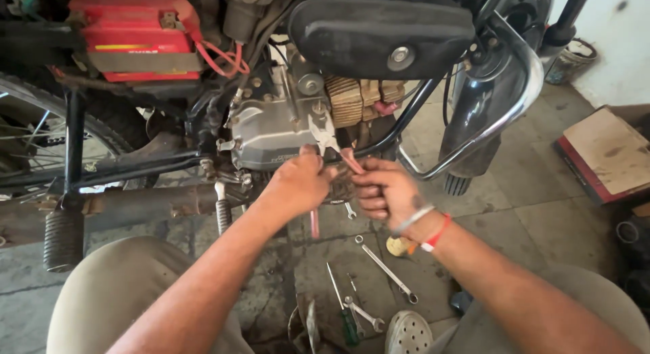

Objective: Pouring engine oil into a motorcycle and performing various repairs and adjustments on the engine using hand tools.

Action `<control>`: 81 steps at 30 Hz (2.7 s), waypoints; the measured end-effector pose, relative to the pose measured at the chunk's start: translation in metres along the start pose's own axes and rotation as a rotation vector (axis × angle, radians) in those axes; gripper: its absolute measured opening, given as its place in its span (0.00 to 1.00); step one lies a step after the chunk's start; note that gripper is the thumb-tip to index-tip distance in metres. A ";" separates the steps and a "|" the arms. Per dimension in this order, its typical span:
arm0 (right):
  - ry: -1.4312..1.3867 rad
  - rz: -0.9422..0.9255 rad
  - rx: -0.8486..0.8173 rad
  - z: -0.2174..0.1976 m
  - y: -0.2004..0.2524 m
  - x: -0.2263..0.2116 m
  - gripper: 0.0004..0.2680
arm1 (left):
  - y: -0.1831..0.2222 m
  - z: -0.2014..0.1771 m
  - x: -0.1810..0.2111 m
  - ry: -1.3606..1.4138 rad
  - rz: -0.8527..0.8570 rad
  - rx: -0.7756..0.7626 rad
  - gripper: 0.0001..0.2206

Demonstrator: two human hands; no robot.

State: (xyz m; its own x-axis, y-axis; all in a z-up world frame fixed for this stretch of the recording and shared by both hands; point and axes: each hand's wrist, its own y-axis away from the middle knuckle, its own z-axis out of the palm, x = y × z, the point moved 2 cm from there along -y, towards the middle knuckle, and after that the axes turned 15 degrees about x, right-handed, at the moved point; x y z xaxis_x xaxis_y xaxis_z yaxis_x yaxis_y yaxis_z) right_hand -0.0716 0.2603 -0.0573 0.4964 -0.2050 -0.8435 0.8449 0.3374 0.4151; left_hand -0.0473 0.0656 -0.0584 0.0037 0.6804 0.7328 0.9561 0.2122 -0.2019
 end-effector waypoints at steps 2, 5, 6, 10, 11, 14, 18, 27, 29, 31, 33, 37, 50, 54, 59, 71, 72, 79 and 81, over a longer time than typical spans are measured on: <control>-0.039 0.036 0.010 0.002 -0.018 0.006 0.03 | -0.010 0.009 -0.012 -0.019 0.040 0.025 0.23; -0.083 0.025 -0.047 0.009 -0.033 0.008 0.01 | -0.014 0.006 -0.012 -0.072 0.036 0.076 0.22; -0.086 0.015 0.004 0.010 -0.039 0.010 0.01 | -0.012 0.002 -0.008 -0.062 0.050 0.094 0.23; -0.215 -0.037 -0.064 0.010 -0.067 0.026 0.02 | -0.010 -0.003 -0.002 -0.080 -0.011 0.111 0.27; -0.215 -0.035 -0.062 0.017 -0.068 0.031 0.02 | -0.009 -0.003 -0.004 -0.079 -0.012 0.108 0.27; -0.228 -0.093 0.164 0.028 -0.070 0.042 0.03 | -0.008 -0.007 -0.005 -0.025 0.080 0.175 0.26; -0.442 0.066 -0.026 0.054 -0.059 0.047 0.07 | -0.001 -0.026 0.006 -0.049 0.129 0.289 0.15; -0.551 0.044 -0.098 0.111 -0.041 0.053 0.17 | 0.021 -0.100 0.045 -0.409 0.187 0.589 0.14; -0.591 -0.019 -0.113 0.119 -0.041 0.054 0.16 | 0.023 -0.110 0.043 -0.417 0.200 0.680 0.14; -0.640 0.080 0.009 0.127 -0.039 0.054 0.16 | 0.024 -0.118 0.041 -0.485 0.223 0.749 0.14; -0.632 0.041 -0.009 0.129 -0.049 0.064 0.17 | 0.027 -0.121 0.039 -0.475 0.243 0.787 0.14; -0.703 -0.006 -0.018 0.141 -0.078 0.085 0.19 | 0.031 -0.128 0.035 -0.430 0.266 0.825 0.13; -0.946 -0.159 -0.182 0.195 -0.134 0.086 0.20 | 0.023 -0.137 0.023 -0.423 0.163 0.781 0.16; -1.052 -0.070 -0.022 0.207 -0.137 0.078 0.20 | 0.019 -0.137 0.018 -0.456 0.166 0.796 0.17; -1.073 -0.064 -0.105 0.216 -0.154 0.085 0.20 | 0.015 -0.137 0.016 -0.455 0.192 0.804 0.16; -1.151 -0.128 -0.043 0.230 -0.172 0.086 0.19 | 0.010 -0.139 0.007 -0.429 0.217 0.859 0.14; -1.130 -0.138 0.003 0.232 -0.169 0.084 0.19 | 0.009 -0.140 0.007 -0.441 0.213 0.853 0.14; -1.119 -0.302 0.077 0.231 -0.220 0.106 0.15 | 0.002 -0.144 0.004 -0.492 0.188 0.841 0.17; -1.058 -0.270 0.010 0.233 -0.207 0.103 0.15 | -0.003 -0.144 0.001 -0.492 0.202 0.832 0.17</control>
State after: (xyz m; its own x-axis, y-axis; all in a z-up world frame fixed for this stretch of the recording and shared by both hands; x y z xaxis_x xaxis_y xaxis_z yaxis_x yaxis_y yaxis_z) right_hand -0.1485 -0.0446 -0.1504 0.2107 -0.9590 -0.1893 0.9509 0.1562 0.2670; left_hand -0.0076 -0.0355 0.0365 -0.1579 0.9340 0.3205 0.4389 0.3571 -0.8245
